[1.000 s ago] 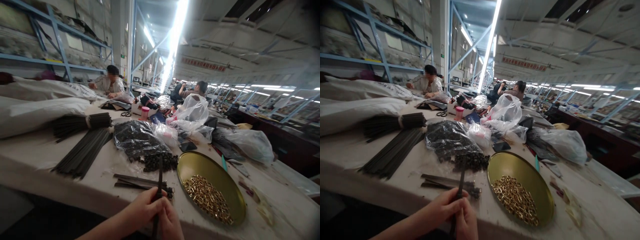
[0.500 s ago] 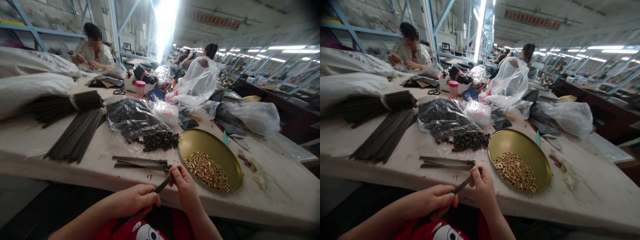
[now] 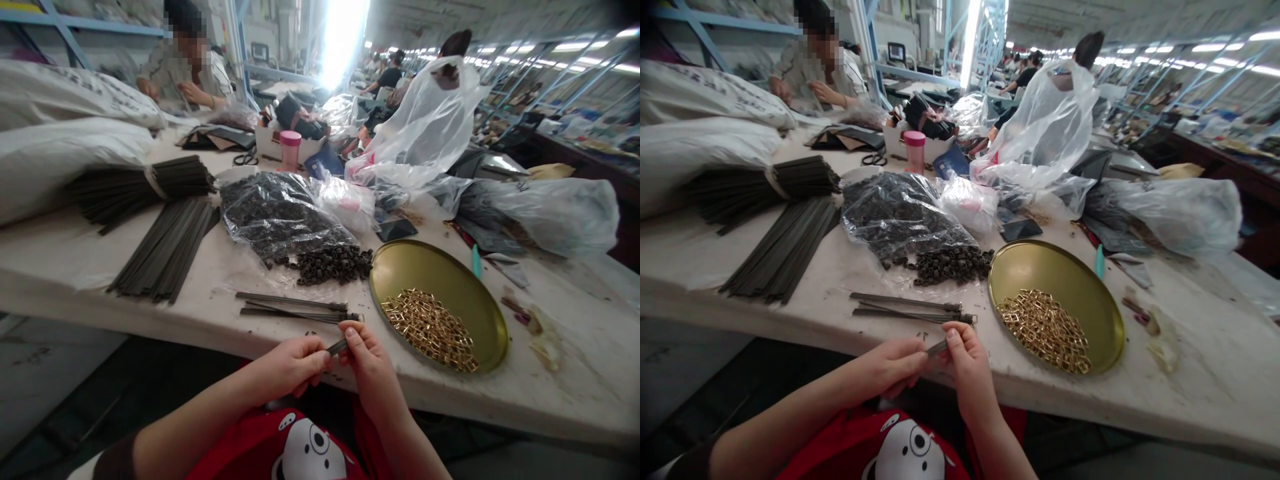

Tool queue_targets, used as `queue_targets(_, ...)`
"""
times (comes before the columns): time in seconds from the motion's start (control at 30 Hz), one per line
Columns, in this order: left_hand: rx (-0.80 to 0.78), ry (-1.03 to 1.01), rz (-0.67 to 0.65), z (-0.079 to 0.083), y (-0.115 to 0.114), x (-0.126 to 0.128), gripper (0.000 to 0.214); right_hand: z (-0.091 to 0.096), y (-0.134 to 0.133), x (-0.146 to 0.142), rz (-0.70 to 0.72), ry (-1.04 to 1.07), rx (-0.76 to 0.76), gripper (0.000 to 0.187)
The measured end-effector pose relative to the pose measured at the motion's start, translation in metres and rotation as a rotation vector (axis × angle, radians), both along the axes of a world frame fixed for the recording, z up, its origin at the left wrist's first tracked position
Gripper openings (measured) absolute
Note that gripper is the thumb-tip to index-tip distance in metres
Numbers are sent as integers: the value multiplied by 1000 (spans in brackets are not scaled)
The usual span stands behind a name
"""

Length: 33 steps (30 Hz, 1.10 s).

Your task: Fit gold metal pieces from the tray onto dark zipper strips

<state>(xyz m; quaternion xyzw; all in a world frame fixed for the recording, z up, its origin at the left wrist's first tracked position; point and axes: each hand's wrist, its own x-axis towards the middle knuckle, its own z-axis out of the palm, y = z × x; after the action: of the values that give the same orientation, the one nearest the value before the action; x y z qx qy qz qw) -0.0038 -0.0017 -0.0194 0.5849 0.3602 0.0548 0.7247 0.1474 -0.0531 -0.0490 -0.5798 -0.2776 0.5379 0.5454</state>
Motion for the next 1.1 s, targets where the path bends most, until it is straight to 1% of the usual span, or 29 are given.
queue_targets(0.07,-13,9,22,1,-1,1,18,-2,1,-1,-28,166,-30,28)
queue_targets(0.13,-52,-24,74,2,-3,2,18,-3,1,-2,-44,307,-53,28)
queue_targets(0.2,-114,-83,128,2,-5,2,20,-2,2,-3,-55,378,-62,28)
queue_targets(0.33,-243,-188,134,-4,-9,2,26,1,1,-4,-58,390,-40,31)
queue_targets(0.5,-266,-219,148,-9,-13,1,33,-4,-1,-9,6,353,-41,32)
queue_targets(0.57,-267,-224,155,-8,-14,1,32,-7,-3,-11,24,273,-35,31)
queue_targets(0.6,-266,-229,153,-7,-15,0,31,-7,-4,-11,19,192,-16,29)
queue_targets(0.67,-254,-233,148,-4,-16,-1,27,-6,-6,-8,-9,-78,70,22)
queue_targets(0.73,-221,-214,170,-1,-17,-2,23,-2,-8,-5,-5,-418,205,14)
queue_targets(0.8,-180,-177,213,1,-18,-2,20,3,-11,-1,67,-686,323,15)
queue_targets(0.83,-162,-161,232,2,-19,-2,19,5,-13,0,117,-768,366,15)
queue_targets(0.9,-119,-143,258,3,-21,-2,18,9,-17,0,192,-852,417,14)
queue_targets(0.97,-47,-141,278,4,-23,-2,14,13,-19,-1,227,-878,428,11)
queue_targets(1.03,48,-136,275,5,-26,-4,9,15,-21,-1,275,-861,384,10)
queue_targets(1.1,132,-110,244,7,-27,-6,5,18,-21,-1,350,-828,323,13)
